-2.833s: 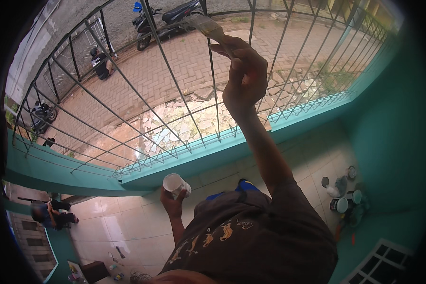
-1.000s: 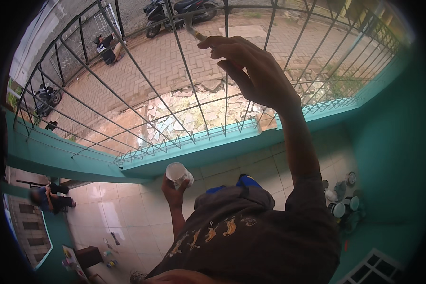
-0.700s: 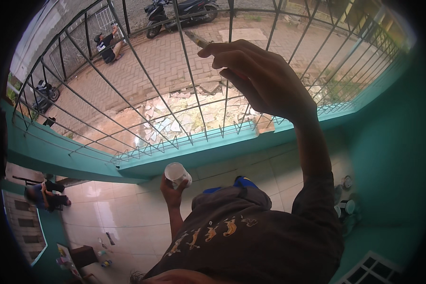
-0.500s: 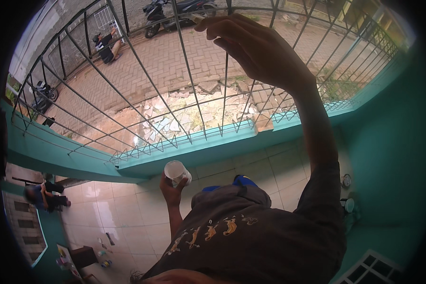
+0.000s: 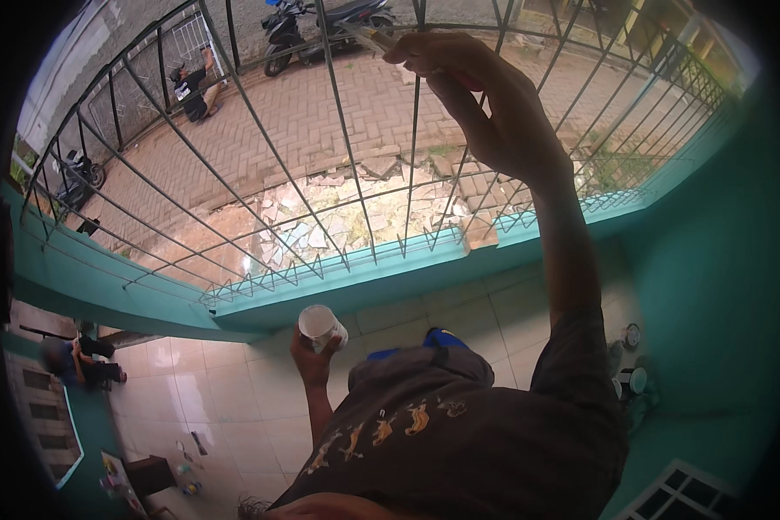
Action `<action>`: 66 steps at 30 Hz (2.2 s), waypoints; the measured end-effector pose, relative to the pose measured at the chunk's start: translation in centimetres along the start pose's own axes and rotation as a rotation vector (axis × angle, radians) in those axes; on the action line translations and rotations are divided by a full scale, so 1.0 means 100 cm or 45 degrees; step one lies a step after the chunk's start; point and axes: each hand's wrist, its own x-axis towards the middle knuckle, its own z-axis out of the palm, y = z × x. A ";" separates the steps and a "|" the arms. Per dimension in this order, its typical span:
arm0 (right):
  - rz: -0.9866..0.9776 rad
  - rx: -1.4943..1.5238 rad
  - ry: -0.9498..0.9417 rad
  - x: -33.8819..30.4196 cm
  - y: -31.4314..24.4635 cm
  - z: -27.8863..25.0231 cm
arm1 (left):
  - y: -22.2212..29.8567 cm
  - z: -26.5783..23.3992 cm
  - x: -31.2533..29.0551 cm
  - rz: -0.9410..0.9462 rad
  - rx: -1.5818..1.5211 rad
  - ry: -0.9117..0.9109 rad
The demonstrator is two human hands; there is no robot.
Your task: The person paints a metal railing on a balcony using a paintbrush and a small container of white paint. They repeatedly dip the brush into the container and apply paint to the vertical bars of the railing.
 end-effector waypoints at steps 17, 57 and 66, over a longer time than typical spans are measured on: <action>0.118 0.299 1.006 -0.060 0.028 0.060 | 0.001 -0.003 0.003 -0.016 0.042 -0.062; 1.408 1.434 -0.145 -0.209 -0.064 0.195 | 0.060 0.029 0.007 -0.287 -0.155 -0.728; 1.127 1.459 -0.355 -0.184 -0.041 0.177 | 0.069 0.030 0.012 -0.099 -0.194 -0.501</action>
